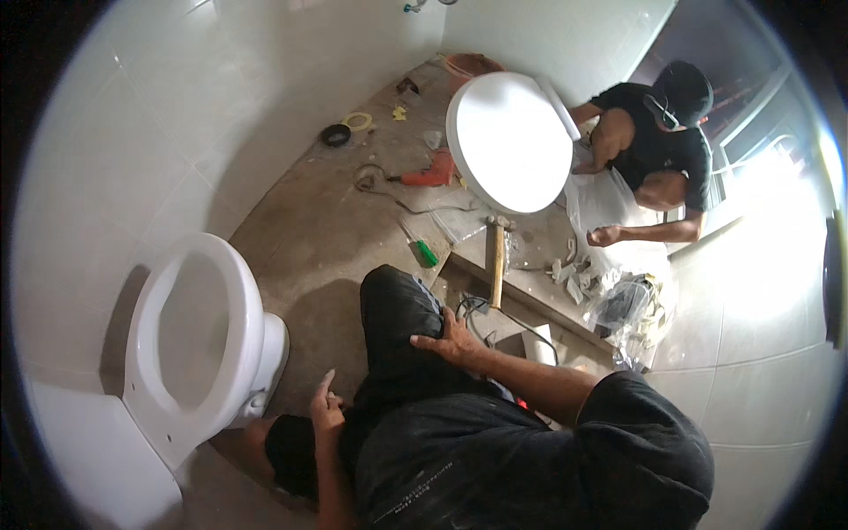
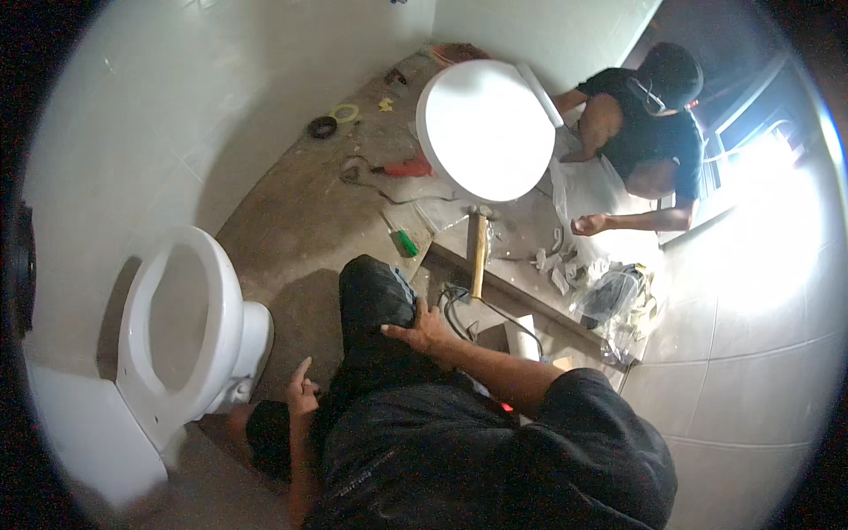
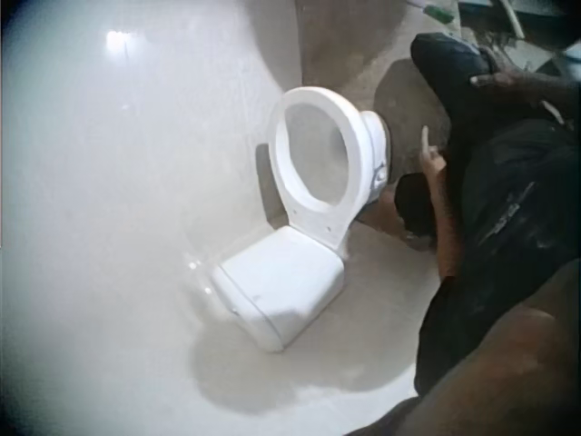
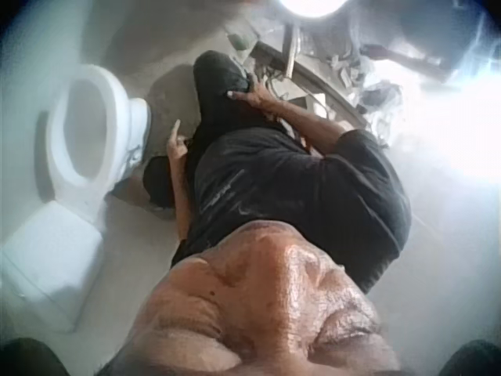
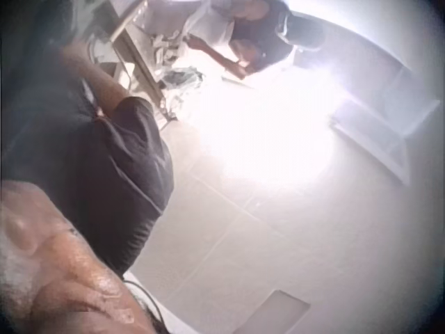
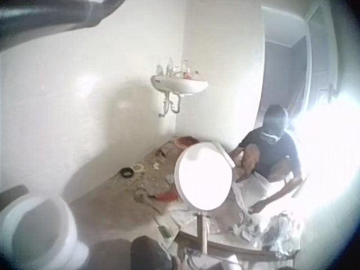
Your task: The person places a toilet tank onto the bowl and secures it before wrapping thread seal tape around a plumbing valve.
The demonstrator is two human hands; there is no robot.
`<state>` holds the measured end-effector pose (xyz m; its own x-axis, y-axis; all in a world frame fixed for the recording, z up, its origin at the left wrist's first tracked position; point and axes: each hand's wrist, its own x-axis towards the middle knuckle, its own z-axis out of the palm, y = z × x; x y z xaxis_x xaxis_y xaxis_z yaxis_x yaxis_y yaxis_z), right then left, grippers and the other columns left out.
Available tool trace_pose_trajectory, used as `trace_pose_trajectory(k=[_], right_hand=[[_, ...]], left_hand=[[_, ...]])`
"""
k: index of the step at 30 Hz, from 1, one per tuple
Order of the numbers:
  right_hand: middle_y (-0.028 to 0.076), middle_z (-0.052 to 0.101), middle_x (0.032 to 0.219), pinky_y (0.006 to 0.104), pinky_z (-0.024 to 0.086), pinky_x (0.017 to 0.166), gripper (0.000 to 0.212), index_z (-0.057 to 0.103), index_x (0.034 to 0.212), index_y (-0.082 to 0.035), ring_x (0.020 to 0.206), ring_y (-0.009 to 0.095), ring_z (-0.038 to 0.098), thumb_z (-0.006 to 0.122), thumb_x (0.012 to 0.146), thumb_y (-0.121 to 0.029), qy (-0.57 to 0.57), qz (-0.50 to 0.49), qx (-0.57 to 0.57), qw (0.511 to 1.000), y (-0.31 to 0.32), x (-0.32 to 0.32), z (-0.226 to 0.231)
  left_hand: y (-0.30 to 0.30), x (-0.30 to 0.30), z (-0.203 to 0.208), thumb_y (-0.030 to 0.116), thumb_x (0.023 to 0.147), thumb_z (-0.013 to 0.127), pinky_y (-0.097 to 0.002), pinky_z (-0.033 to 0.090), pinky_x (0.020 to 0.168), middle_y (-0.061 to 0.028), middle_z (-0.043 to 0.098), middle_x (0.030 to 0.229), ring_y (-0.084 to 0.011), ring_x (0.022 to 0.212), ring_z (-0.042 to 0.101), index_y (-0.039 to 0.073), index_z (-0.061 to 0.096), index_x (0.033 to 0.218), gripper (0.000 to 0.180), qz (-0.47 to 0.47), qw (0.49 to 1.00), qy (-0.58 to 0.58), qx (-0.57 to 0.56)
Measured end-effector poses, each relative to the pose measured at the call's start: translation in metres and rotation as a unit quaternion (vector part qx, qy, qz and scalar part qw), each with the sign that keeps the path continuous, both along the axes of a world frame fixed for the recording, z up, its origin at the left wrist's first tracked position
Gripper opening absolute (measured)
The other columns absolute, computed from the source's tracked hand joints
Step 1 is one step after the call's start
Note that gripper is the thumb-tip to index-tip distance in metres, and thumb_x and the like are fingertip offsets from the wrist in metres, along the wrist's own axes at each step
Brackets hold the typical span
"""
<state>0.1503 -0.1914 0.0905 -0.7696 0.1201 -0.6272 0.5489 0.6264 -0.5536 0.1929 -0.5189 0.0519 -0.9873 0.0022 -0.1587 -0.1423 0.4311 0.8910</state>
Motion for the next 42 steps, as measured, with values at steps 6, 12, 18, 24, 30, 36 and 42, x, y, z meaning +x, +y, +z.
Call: trace_pose_trajectory(k=[6, 12, 18, 24, 30, 36, 42], right_hand=[[0.036, 0.033, 0.145, 0.054, 0.035, 0.113, 0.137, 0.017, 0.154, 0.002, 0.139, 0.049, 0.034, 0.073, 0.062, -0.082, 0.063, 0.041, -0.073, 0.994, 0.035, -0.013, -0.052], [0.036, 0.032, 0.146, 0.0528, 0.033, 0.115, 0.139, 0.015, 0.154, 0.003, 0.14, 0.049, 0.033, 0.075, 0.061, -0.08, 0.055, 0.028, -0.087, 0.994, 0.034, -0.013, -0.048], [0.037, 0.032, 0.146, 0.0529, 0.031, 0.116, 0.141, 0.015, 0.154, 0.004, 0.14, 0.048, 0.033, 0.079, 0.059, -0.077, 0.055, 0.037, -0.112, 0.992, 0.038, -0.015, -0.063], [0.037, 0.028, 0.149, 0.0541, 0.029, 0.117, 0.144, 0.013, 0.155, 0.004, 0.142, 0.048, 0.029, 0.081, 0.057, -0.075, 0.061, 0.038, -0.156, 0.985, 0.043, -0.021, -0.068], [0.036, 0.03, 0.149, 0.0551, 0.03, 0.116, 0.142, 0.012, 0.154, 0.005, 0.142, 0.048, 0.029, 0.083, 0.058, -0.072, 0.06, 0.063, -0.178, 0.98, 0.046, -0.027, -0.065], [0.037, 0.03, 0.148, 0.0555, 0.029, 0.116, 0.14, 0.013, 0.153, 0.005, 0.143, 0.048, 0.029, 0.083, 0.059, -0.071, 0.067, 0.085, -0.173, 0.979, 0.056, -0.03, -0.07], [0.035, 0.028, 0.151, 0.0556, 0.025, 0.119, 0.145, 0.008, 0.157, -0.001, 0.145, 0.046, 0.026, 0.084, 0.056, -0.073, 0.01, 0.142, -0.173, 0.975, 0.069, -0.05, -0.065]], left_hand=[[-0.017, -0.006, -0.036, 0.002, 0.095, 0.048, -0.0306, 0.046, 0.086, -0.0119, 0.063, 0.1, -0.0201, 0.087, 0.057, 0.001, 0.06, 0.134, 0.041, -0.044, 0.995, -0.05, -0.072], [-0.005, -0.001, 0.0, 0.003, 0.095, 0.051, -0.0325, 0.047, 0.091, -0.0158, 0.066, 0.106, -0.0224, 0.094, 0.061, -0.007, 0.061, 0.126, 0.035, -0.011, 0.995, -0.103, 0.001], [0.001, 0.001, 0.002, 0.007, 0.093, 0.055, -0.0327, 0.048, 0.091, -0.0164, 0.068, 0.109, -0.0223, 0.094, 0.062, -0.006, 0.064, 0.122, 0.033, -0.005, 0.996, -0.084, -0.026], [-0.003, 0.002, -0.002, 0.009, 0.093, 0.054, -0.0346, 0.048, 0.089, -0.0173, 0.068, 0.107, -0.0238, 0.093, 0.062, -0.006, 0.065, 0.122, 0.034, -0.013, 0.996, -0.076, -0.054], [-0.004, 0.008, 0.0, 0.016, 0.093, 0.056, -0.0338, 0.048, 0.085, -0.0155, 0.068, 0.104, -0.0231, 0.09, 0.061, -0.006, 0.065, 0.12, 0.036, 0.006, 0.997, -0.062, -0.045], [0.006, 0.013, 0.005, 0.011, 0.092, 0.062, -0.0318, 0.049, 0.075, -0.0133, 0.068, 0.094, -0.02, 0.078, 0.06, -0.004, 0.069, 0.11, 0.025, 0.03, 0.999, -0.008, -0.017], [0.012, 0.021, 0.018, 0.008, 0.091, 0.065, -0.0312, 0.047, 0.067, -0.0131, 0.063, 0.078, -0.0217, 0.069, 0.058, -0.004, 0.065, 0.082, 0.014, 0.06, 0.993, 0.053, -0.084]])
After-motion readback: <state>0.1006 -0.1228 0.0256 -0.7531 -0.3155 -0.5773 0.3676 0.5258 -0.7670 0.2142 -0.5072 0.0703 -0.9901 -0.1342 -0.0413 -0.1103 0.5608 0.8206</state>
